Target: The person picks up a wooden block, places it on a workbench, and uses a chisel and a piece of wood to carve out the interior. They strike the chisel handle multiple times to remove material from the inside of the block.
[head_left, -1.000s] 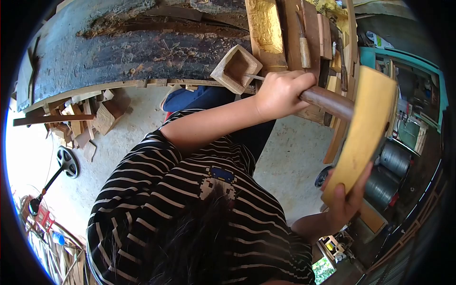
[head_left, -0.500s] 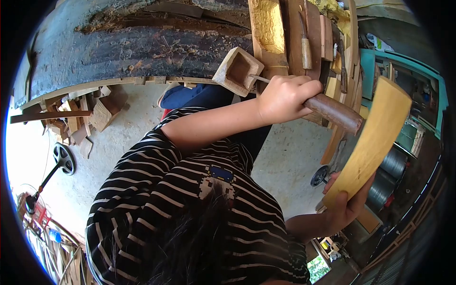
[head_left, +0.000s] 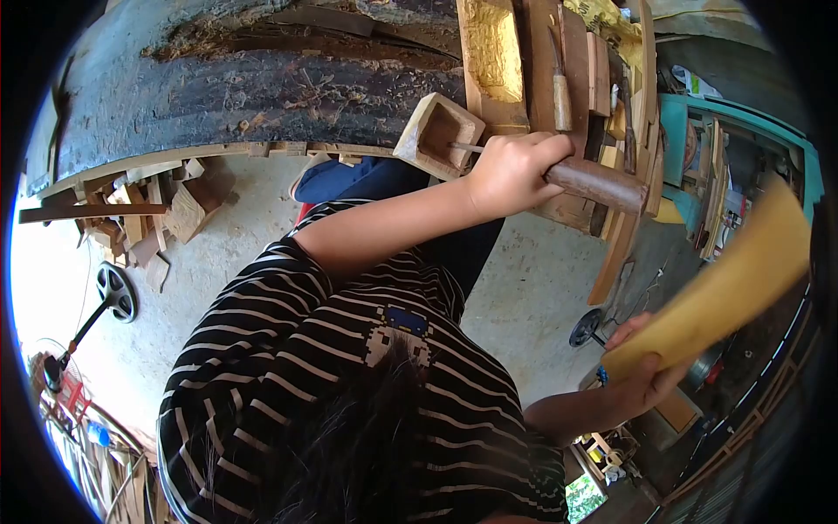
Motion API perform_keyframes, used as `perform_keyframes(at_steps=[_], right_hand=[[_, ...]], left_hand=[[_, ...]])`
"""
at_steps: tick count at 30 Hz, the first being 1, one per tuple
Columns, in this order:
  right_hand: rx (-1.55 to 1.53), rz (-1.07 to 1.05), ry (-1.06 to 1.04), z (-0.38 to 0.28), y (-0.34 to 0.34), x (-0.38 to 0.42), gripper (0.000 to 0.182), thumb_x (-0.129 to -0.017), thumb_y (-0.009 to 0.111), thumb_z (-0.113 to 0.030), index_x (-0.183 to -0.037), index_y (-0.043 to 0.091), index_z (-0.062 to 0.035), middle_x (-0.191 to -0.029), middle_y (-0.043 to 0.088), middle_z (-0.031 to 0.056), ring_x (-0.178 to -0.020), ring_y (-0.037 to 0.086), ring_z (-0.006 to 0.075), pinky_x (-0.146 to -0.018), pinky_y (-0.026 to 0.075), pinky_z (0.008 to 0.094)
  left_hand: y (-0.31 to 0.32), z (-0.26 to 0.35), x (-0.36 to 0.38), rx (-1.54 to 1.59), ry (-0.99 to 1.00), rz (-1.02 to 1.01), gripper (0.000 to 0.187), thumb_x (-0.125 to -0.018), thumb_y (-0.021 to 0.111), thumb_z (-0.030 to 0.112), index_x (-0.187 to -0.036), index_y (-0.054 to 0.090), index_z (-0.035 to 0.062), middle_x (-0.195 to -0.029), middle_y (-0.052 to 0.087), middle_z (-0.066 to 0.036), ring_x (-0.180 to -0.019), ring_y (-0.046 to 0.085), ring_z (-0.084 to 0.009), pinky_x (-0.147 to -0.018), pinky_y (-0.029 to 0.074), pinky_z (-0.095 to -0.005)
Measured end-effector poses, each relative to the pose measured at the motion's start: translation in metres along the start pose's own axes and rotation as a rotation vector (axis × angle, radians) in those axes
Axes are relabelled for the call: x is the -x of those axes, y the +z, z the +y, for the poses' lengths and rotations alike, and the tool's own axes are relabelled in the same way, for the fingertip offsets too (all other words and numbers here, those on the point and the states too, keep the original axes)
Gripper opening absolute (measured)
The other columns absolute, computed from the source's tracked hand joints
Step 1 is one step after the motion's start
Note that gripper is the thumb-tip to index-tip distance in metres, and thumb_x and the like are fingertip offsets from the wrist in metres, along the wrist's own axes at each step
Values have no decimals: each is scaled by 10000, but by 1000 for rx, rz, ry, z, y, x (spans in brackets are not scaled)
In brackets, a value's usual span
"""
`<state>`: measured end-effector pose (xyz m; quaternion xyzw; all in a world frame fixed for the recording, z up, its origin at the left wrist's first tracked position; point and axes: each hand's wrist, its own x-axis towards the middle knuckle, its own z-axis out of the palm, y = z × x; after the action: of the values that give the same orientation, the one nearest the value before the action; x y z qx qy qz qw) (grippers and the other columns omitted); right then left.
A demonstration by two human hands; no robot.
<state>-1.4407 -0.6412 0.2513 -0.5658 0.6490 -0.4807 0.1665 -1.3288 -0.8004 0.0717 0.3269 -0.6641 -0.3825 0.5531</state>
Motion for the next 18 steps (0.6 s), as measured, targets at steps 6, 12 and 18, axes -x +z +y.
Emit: perform_keyframes(at_steps=[6,12,18], right_hand=[[119,-195,121,-1,-2,0,643,-888,498,-215,-1404,229,59,-841,554,193,-556,505,169,-525,428,282],[-44,57,29,4,3,14,717,-899,529,-380,-1399,197,11,-805,530,214,-517,485,178,-463,406,260],[-20,-5,-86,14,1,31,749,-877,571,-386,-1407,181,-28,-830,516,221,-553,510,220,-437,410,265]], left_hand=[[0,0,3,-28,32,-47,298,-673,725,155,-875,529,58,-739,584,-128,-663,602,-339,-563,488,-398],[-11,12,7,1,127,-148,337,-656,734,187,-899,540,59,-749,608,-123,-668,612,-332,-560,496,-397],[-16,10,12,49,8,-271,275,-672,687,250,-862,575,85,-645,605,-122,-601,618,-323,-544,512,-403]])
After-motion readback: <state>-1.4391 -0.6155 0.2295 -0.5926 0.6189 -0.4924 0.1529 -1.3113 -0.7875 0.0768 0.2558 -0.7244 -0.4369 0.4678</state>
